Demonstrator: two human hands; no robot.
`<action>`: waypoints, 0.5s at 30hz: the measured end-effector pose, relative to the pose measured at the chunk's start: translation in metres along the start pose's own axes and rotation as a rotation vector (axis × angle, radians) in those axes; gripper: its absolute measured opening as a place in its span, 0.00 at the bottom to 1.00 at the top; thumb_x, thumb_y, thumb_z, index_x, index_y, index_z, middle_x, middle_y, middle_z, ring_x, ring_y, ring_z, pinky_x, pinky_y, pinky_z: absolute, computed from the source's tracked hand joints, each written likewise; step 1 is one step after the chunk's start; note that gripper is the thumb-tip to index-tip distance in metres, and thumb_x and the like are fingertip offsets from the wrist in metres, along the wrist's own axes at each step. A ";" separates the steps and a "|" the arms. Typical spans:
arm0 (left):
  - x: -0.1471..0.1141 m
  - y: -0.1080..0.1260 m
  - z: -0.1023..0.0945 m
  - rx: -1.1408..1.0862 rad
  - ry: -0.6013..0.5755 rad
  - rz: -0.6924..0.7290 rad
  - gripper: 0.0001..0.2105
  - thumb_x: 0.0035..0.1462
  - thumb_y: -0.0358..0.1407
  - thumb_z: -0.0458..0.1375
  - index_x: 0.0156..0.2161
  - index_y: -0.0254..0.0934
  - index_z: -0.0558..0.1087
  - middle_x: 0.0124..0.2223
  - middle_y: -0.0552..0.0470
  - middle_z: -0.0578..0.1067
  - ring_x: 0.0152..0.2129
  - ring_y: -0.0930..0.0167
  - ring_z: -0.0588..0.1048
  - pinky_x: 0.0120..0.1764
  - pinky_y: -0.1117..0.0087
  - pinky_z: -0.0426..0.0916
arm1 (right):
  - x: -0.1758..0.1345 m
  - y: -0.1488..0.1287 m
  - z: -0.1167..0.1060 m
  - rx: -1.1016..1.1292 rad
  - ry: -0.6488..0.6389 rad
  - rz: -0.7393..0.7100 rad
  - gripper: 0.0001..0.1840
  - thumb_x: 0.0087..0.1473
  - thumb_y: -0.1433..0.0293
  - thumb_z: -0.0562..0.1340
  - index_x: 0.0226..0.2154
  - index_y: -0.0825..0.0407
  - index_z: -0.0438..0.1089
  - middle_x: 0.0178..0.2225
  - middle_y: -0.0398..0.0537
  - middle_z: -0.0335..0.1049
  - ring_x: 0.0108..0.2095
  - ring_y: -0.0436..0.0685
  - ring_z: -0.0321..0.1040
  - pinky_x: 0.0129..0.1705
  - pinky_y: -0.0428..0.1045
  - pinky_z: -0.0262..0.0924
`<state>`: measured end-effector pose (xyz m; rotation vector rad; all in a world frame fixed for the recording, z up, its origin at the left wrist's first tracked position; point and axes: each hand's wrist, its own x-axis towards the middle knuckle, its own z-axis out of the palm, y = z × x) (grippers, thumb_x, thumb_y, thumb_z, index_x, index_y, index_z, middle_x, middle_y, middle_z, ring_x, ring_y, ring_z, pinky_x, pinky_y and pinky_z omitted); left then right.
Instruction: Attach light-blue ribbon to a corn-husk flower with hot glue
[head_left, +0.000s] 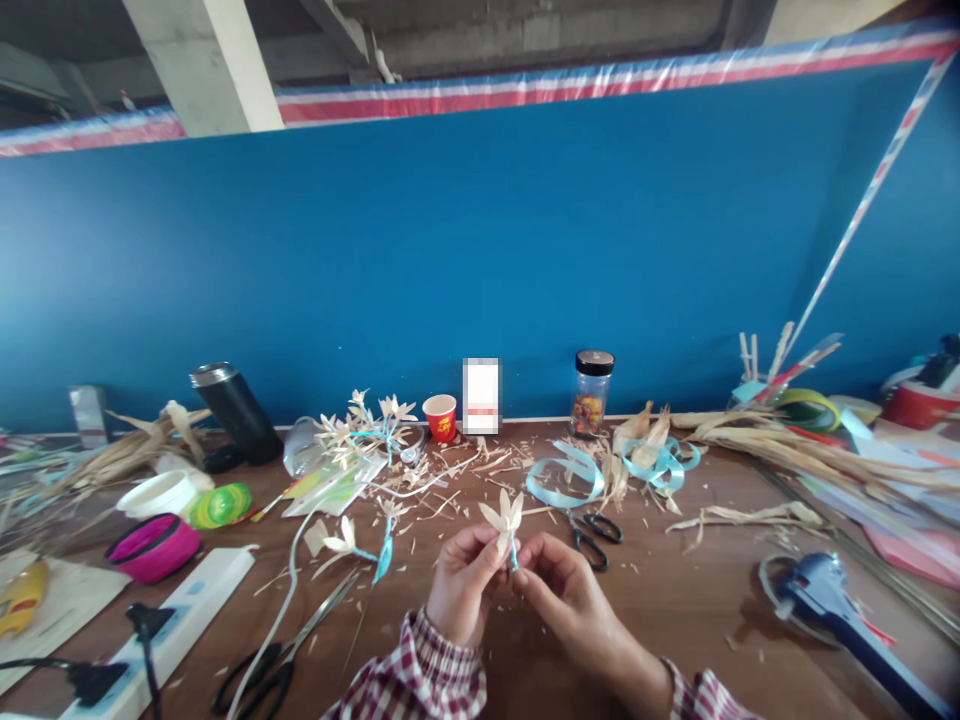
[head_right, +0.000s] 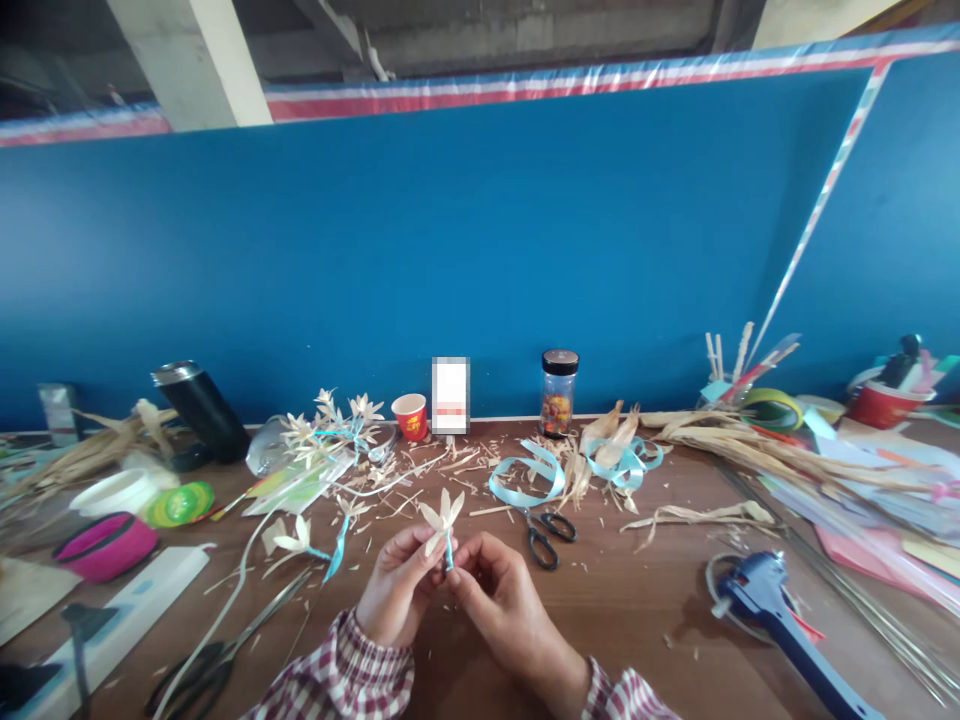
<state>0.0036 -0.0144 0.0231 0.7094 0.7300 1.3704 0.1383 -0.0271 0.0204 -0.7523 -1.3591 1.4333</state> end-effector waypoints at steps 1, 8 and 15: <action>0.000 0.000 0.000 0.006 -0.005 0.001 0.08 0.41 0.35 0.68 0.24 0.32 0.74 0.24 0.51 0.76 0.17 0.80 0.66 0.23 0.79 0.60 | 0.000 0.000 0.000 0.008 0.000 0.001 0.11 0.52 0.63 0.62 0.32 0.54 0.65 0.28 0.44 0.66 0.28 0.48 0.59 0.31 0.44 0.55; 0.003 -0.003 -0.001 0.061 0.021 -0.047 0.13 0.43 0.39 0.66 0.34 0.33 0.77 0.26 0.51 0.75 0.19 0.78 0.69 0.23 0.77 0.62 | 0.007 0.002 -0.006 0.157 0.057 0.045 0.15 0.51 0.58 0.62 0.28 0.54 0.65 0.20 0.39 0.60 0.20 0.44 0.51 0.23 0.41 0.48; 0.002 -0.003 0.002 0.121 -0.026 -0.098 0.12 0.41 0.38 0.68 0.31 0.33 0.78 0.25 0.52 0.75 0.19 0.78 0.70 0.25 0.77 0.65 | 0.008 0.003 -0.007 0.206 0.008 0.063 0.15 0.50 0.59 0.63 0.28 0.56 0.67 0.21 0.39 0.60 0.21 0.43 0.51 0.25 0.41 0.48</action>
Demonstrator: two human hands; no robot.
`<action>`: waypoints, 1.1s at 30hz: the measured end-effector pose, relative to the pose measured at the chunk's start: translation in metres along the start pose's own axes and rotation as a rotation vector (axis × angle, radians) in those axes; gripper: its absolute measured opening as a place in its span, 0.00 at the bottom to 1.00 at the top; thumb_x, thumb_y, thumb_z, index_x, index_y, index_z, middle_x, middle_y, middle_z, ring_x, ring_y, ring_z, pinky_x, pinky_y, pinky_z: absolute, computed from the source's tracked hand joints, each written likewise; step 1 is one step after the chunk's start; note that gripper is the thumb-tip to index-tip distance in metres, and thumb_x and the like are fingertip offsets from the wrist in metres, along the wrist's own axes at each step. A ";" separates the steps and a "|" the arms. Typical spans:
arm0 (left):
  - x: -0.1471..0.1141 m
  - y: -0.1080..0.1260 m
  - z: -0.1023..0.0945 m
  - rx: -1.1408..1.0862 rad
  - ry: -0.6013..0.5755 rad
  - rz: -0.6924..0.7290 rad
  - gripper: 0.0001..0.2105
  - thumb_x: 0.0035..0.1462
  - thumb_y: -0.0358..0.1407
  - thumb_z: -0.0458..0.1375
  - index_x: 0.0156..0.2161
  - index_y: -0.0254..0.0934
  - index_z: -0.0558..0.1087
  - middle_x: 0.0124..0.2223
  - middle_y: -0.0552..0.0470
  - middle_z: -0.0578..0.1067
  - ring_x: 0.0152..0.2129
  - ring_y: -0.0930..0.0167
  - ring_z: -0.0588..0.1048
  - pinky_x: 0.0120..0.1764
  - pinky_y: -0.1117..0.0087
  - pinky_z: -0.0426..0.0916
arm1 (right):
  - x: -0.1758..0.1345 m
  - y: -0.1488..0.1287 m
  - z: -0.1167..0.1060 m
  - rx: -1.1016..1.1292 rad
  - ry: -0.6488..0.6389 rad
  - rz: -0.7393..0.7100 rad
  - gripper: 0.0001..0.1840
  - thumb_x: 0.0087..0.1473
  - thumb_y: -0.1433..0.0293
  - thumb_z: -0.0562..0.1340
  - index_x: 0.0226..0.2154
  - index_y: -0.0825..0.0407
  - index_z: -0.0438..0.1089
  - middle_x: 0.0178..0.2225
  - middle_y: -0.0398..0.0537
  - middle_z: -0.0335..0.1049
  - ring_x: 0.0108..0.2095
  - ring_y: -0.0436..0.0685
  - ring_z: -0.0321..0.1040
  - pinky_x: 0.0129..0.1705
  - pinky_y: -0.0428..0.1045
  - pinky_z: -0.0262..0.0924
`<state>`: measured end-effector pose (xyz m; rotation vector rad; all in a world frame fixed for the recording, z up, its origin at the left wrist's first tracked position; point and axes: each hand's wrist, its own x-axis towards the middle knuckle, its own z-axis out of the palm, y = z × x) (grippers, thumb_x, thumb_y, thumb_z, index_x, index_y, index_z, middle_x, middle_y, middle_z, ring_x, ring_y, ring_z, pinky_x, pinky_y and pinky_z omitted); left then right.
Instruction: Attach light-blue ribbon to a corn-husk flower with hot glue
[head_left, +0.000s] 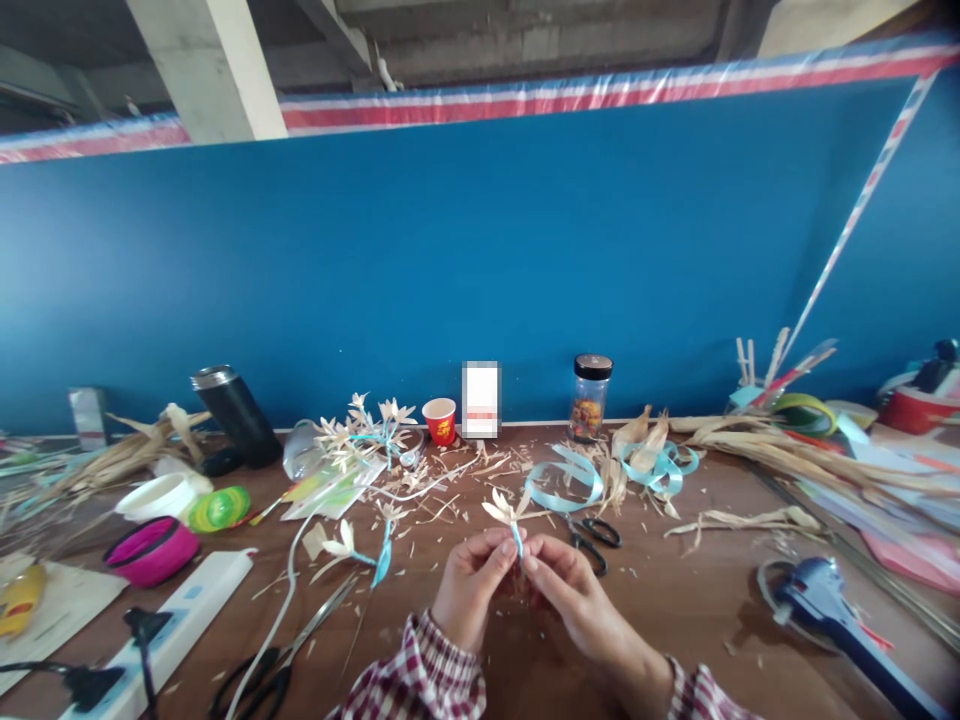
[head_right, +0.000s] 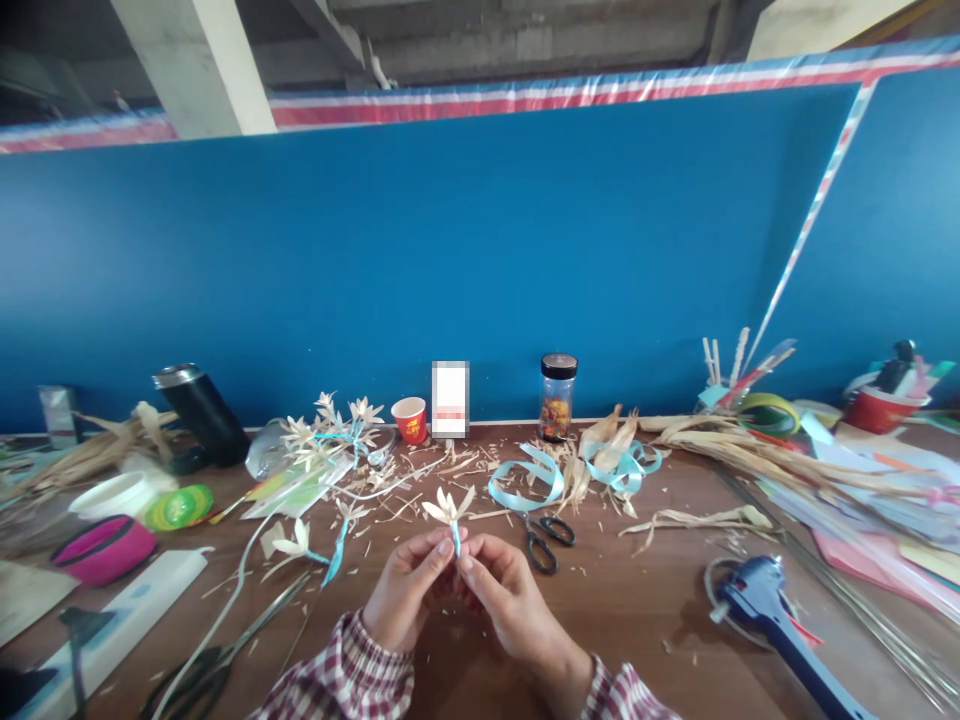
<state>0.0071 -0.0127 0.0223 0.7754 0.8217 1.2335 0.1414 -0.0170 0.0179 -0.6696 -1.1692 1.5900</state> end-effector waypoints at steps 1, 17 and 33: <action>-0.001 0.001 0.001 -0.016 0.001 -0.006 0.11 0.40 0.38 0.68 0.30 0.33 0.78 0.25 0.52 0.75 0.19 0.78 0.70 0.25 0.77 0.65 | -0.001 0.001 0.000 0.000 -0.011 -0.003 0.15 0.51 0.60 0.63 0.28 0.56 0.67 0.21 0.39 0.60 0.21 0.43 0.51 0.25 0.41 0.48; -0.001 0.010 -0.006 0.555 0.129 0.479 0.20 0.46 0.38 0.64 0.46 0.37 0.67 0.41 0.47 0.72 0.35 0.69 0.72 0.33 0.71 0.69 | -0.001 0.000 -0.004 -0.215 0.088 -0.040 0.19 0.52 0.56 0.60 0.23 0.55 0.61 0.18 0.37 0.55 0.18 0.44 0.46 0.20 0.42 0.41; -0.002 0.027 -0.010 1.083 -0.010 1.003 0.03 0.51 0.27 0.59 0.31 0.37 0.72 0.30 0.51 0.75 0.32 0.69 0.73 0.38 0.66 0.69 | -0.007 -0.022 -0.005 -0.989 0.055 -0.197 0.10 0.56 0.65 0.55 0.27 0.53 0.66 0.21 0.41 0.61 0.22 0.48 0.55 0.24 0.44 0.49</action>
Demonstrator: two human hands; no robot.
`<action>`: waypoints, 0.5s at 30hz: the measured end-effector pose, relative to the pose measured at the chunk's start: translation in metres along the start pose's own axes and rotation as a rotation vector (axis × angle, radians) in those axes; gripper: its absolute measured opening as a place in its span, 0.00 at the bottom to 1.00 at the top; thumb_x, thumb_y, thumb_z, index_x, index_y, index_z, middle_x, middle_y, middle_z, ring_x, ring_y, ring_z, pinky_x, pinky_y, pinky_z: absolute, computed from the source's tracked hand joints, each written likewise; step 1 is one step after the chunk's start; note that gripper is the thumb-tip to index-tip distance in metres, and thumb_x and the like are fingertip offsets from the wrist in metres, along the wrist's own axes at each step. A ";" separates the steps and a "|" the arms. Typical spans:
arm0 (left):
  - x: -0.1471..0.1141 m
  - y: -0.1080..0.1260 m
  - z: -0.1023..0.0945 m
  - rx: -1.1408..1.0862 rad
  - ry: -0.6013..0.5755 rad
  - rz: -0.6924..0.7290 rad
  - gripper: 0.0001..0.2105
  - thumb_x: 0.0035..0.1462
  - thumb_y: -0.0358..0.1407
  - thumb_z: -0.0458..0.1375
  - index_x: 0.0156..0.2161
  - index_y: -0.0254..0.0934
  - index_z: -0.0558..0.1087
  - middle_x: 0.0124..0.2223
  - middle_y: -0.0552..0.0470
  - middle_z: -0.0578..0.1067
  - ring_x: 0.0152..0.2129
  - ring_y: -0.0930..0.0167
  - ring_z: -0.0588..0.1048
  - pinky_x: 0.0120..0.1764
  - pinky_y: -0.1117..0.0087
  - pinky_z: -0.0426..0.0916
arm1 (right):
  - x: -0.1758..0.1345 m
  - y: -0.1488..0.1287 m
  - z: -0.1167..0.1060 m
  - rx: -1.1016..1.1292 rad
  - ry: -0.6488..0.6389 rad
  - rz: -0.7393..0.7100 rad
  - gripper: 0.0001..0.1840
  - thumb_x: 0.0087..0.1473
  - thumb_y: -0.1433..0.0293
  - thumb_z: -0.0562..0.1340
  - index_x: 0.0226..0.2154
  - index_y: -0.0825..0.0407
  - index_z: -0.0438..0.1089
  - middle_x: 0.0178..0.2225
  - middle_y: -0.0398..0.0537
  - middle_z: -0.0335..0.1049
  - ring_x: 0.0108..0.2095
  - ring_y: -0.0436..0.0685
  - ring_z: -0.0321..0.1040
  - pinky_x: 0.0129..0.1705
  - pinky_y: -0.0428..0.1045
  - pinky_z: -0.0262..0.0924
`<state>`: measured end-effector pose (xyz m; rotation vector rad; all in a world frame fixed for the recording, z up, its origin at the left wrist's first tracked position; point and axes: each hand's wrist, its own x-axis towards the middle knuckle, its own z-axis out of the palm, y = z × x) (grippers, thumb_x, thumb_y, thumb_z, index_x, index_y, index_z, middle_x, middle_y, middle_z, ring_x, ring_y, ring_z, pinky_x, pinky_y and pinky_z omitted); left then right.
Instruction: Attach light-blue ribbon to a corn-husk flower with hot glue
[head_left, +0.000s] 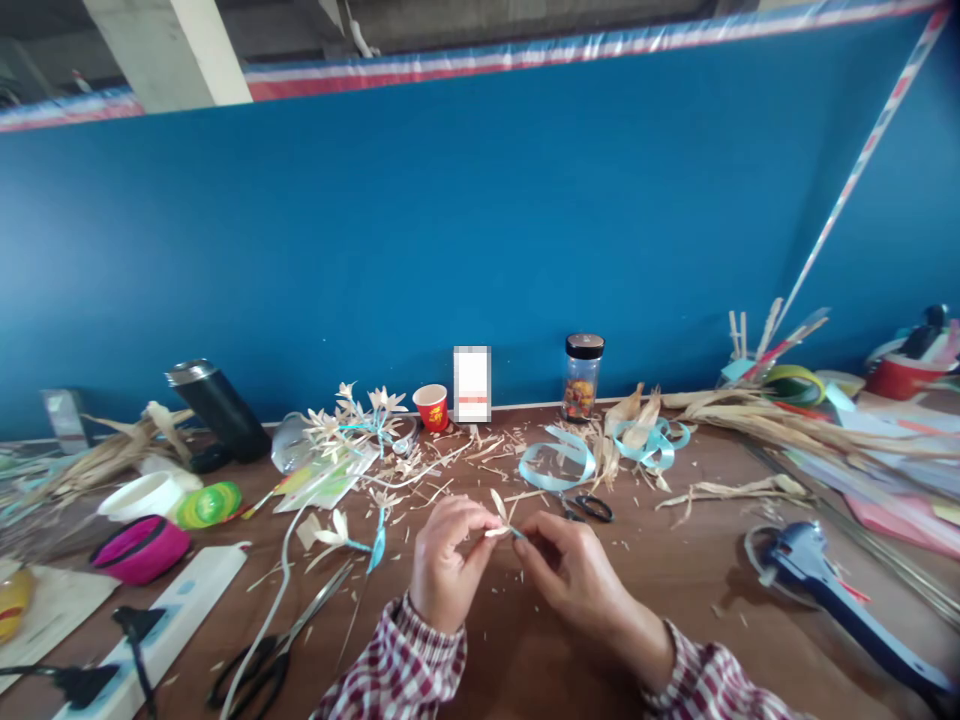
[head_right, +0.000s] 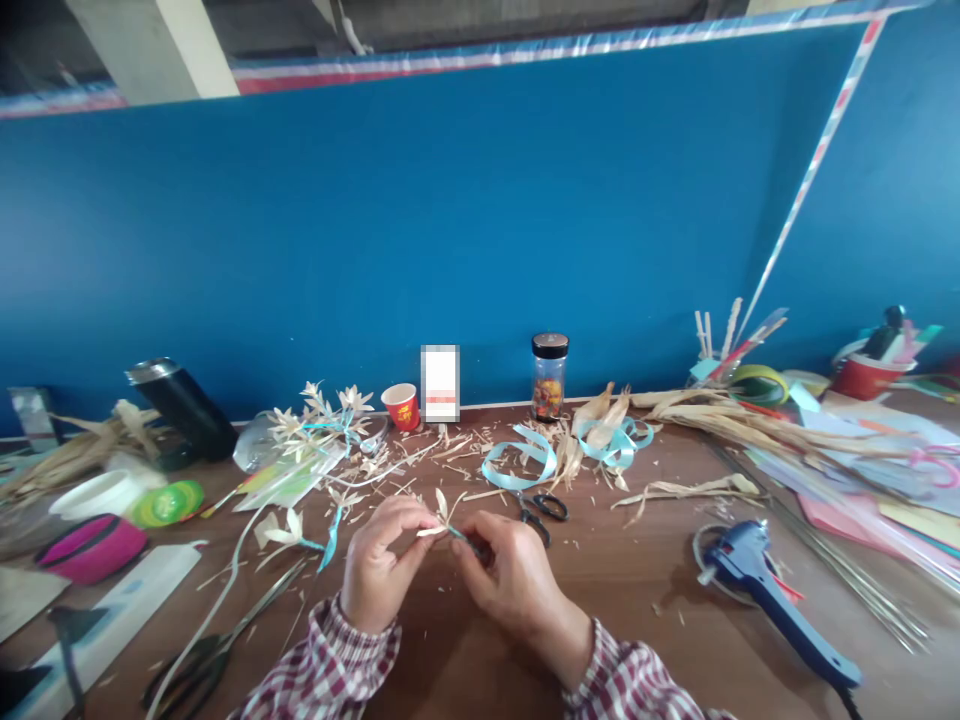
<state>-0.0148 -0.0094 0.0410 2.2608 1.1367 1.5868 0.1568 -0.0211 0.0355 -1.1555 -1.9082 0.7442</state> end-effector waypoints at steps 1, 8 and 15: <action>0.000 0.000 0.001 0.004 -0.009 0.011 0.04 0.51 0.27 0.59 0.31 0.37 0.72 0.29 0.51 0.76 0.31 0.70 0.73 0.38 0.66 0.69 | 0.000 0.000 -0.001 -0.048 0.005 -0.018 0.10 0.56 0.66 0.55 0.29 0.52 0.66 0.23 0.42 0.63 0.23 0.49 0.57 0.25 0.44 0.50; -0.002 -0.003 0.003 0.097 -0.025 0.053 0.06 0.52 0.26 0.57 0.33 0.38 0.73 0.31 0.51 0.78 0.31 0.70 0.76 0.45 0.61 0.68 | 0.001 0.000 -0.005 -0.231 0.033 -0.119 0.10 0.59 0.68 0.52 0.35 0.52 0.68 0.30 0.47 0.70 0.30 0.53 0.65 0.32 0.45 0.54; -0.003 -0.005 0.007 0.171 0.002 0.141 0.05 0.52 0.26 0.57 0.34 0.37 0.73 0.30 0.51 0.78 0.30 0.70 0.76 0.43 0.63 0.70 | 0.001 0.006 -0.001 -0.366 0.058 -0.182 0.13 0.61 0.68 0.50 0.32 0.52 0.68 0.27 0.47 0.70 0.29 0.52 0.65 0.32 0.45 0.52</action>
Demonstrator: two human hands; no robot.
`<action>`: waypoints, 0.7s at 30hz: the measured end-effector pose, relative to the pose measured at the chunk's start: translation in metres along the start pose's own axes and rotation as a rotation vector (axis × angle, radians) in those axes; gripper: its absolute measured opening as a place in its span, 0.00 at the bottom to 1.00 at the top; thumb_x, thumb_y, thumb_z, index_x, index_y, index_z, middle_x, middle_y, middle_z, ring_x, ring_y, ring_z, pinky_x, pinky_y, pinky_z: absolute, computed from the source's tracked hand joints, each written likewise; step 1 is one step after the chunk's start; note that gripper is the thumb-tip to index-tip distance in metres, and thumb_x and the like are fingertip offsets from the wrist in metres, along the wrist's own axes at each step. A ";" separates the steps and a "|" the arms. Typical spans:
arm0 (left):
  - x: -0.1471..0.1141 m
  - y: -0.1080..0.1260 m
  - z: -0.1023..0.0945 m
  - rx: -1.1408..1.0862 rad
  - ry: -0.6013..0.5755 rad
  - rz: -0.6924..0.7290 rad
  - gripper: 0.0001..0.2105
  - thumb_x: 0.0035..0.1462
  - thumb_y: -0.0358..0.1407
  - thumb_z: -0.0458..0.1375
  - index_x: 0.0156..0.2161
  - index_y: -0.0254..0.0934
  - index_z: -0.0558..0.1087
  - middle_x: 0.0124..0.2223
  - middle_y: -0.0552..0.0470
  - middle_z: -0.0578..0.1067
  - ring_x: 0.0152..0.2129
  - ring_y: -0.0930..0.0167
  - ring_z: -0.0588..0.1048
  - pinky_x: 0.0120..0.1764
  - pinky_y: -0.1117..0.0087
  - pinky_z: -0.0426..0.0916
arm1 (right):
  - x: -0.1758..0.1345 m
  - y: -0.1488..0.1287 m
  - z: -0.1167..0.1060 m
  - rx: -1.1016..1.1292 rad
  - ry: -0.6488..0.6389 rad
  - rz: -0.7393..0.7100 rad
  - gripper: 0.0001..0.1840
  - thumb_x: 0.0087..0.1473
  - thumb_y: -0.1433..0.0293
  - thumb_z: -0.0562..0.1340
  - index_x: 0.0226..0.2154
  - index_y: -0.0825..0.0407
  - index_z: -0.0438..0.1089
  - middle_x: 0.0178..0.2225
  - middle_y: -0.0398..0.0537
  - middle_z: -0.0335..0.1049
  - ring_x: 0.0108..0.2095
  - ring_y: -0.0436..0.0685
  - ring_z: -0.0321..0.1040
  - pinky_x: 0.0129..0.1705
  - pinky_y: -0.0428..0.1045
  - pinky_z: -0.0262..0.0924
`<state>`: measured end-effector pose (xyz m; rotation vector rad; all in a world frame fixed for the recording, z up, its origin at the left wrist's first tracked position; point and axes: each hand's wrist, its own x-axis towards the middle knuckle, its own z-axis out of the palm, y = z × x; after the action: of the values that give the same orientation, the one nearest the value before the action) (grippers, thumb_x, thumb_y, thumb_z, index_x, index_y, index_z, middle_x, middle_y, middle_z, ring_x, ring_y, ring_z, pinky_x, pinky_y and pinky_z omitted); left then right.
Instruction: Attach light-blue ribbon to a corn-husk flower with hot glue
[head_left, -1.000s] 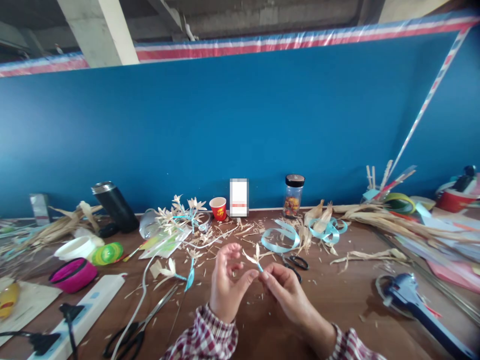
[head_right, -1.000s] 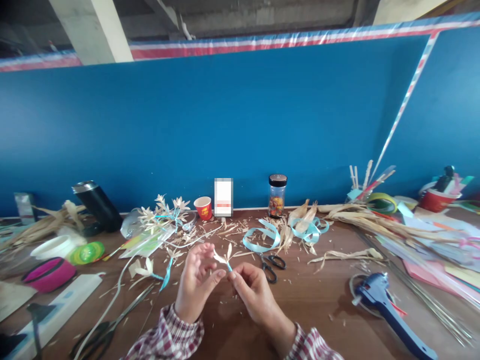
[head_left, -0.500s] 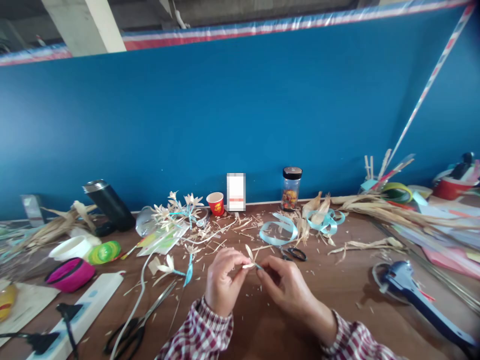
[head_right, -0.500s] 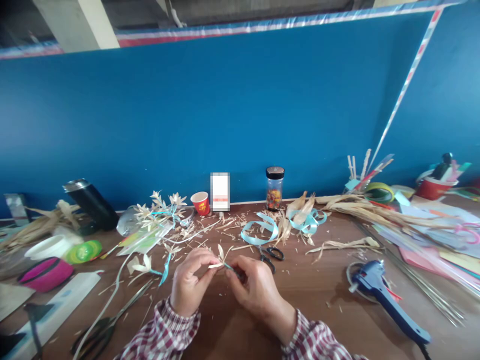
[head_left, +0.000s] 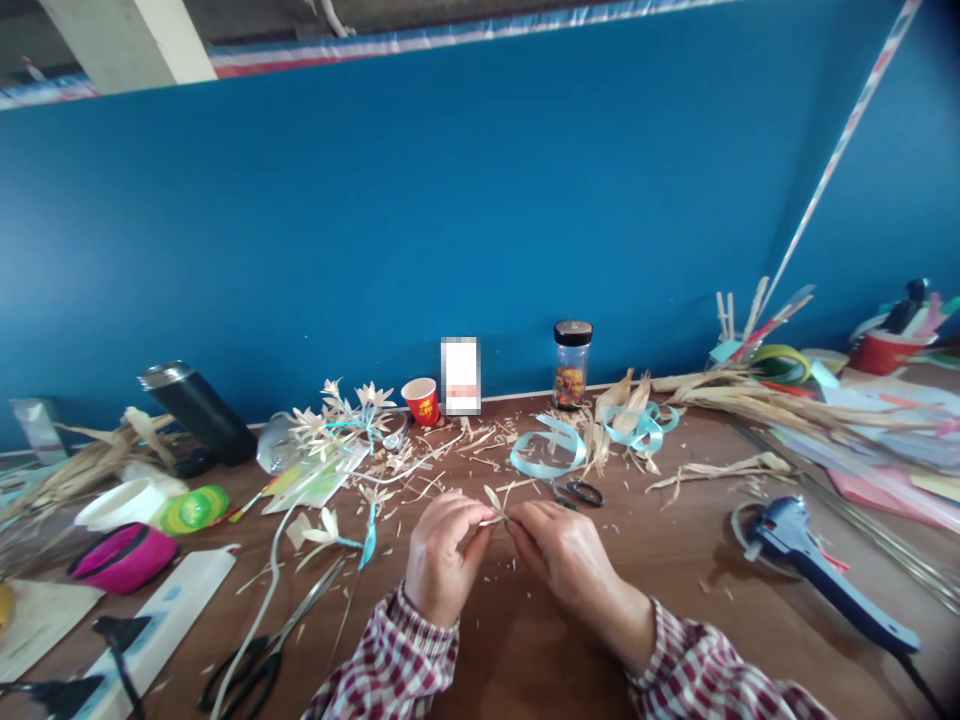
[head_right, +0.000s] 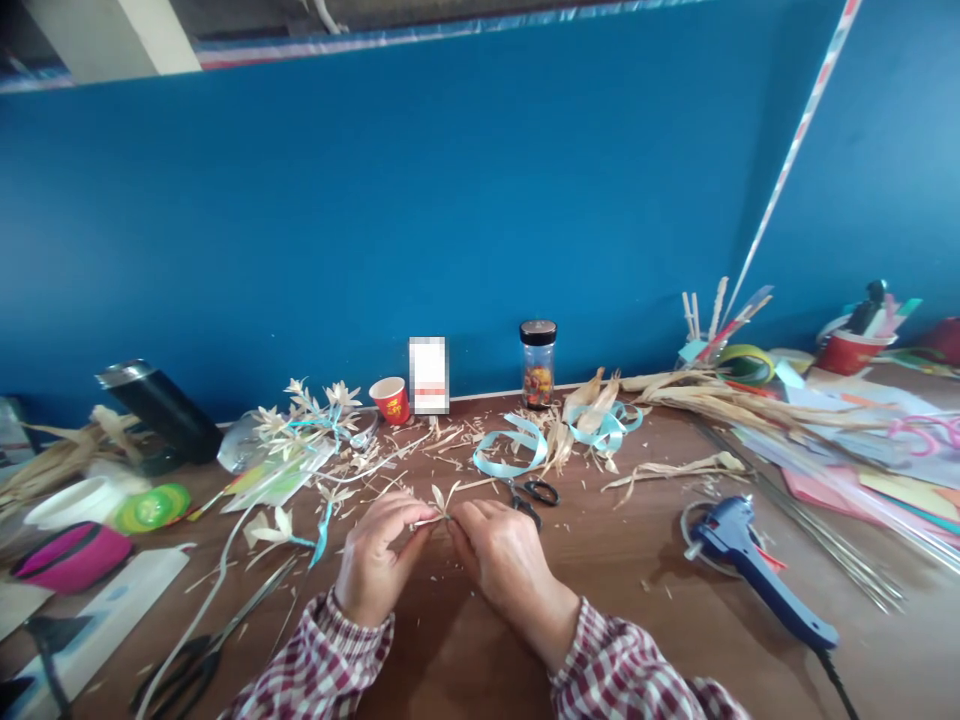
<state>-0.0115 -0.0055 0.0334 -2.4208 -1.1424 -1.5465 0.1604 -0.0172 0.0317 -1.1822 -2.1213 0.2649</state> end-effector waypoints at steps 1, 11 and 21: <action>0.000 0.001 0.000 0.003 0.002 0.005 0.05 0.52 0.26 0.57 0.33 0.37 0.73 0.30 0.51 0.78 0.30 0.69 0.76 0.42 0.63 0.70 | 0.000 0.000 0.001 -0.005 0.002 0.000 0.13 0.61 0.68 0.49 0.32 0.52 0.68 0.27 0.47 0.70 0.29 0.52 0.65 0.32 0.45 0.52; -0.006 0.003 0.003 0.003 -0.031 -0.013 0.05 0.52 0.26 0.56 0.32 0.37 0.72 0.30 0.50 0.77 0.31 0.69 0.75 0.39 0.66 0.71 | -0.002 0.000 0.005 -0.023 -0.011 0.010 0.13 0.61 0.70 0.50 0.29 0.52 0.67 0.25 0.46 0.68 0.28 0.51 0.63 0.31 0.44 0.51; -0.013 0.012 0.012 0.058 0.007 -0.041 0.05 0.52 0.25 0.56 0.32 0.37 0.71 0.30 0.50 0.76 0.32 0.69 0.75 0.40 0.66 0.71 | -0.012 -0.006 0.024 -0.037 0.062 0.156 0.13 0.60 0.71 0.50 0.25 0.52 0.63 0.24 0.45 0.66 0.26 0.50 0.61 0.29 0.44 0.49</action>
<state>0.0019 -0.0160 0.0211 -2.3684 -1.2258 -1.5099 0.1448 -0.0269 0.0115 -1.3627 -1.9912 0.2558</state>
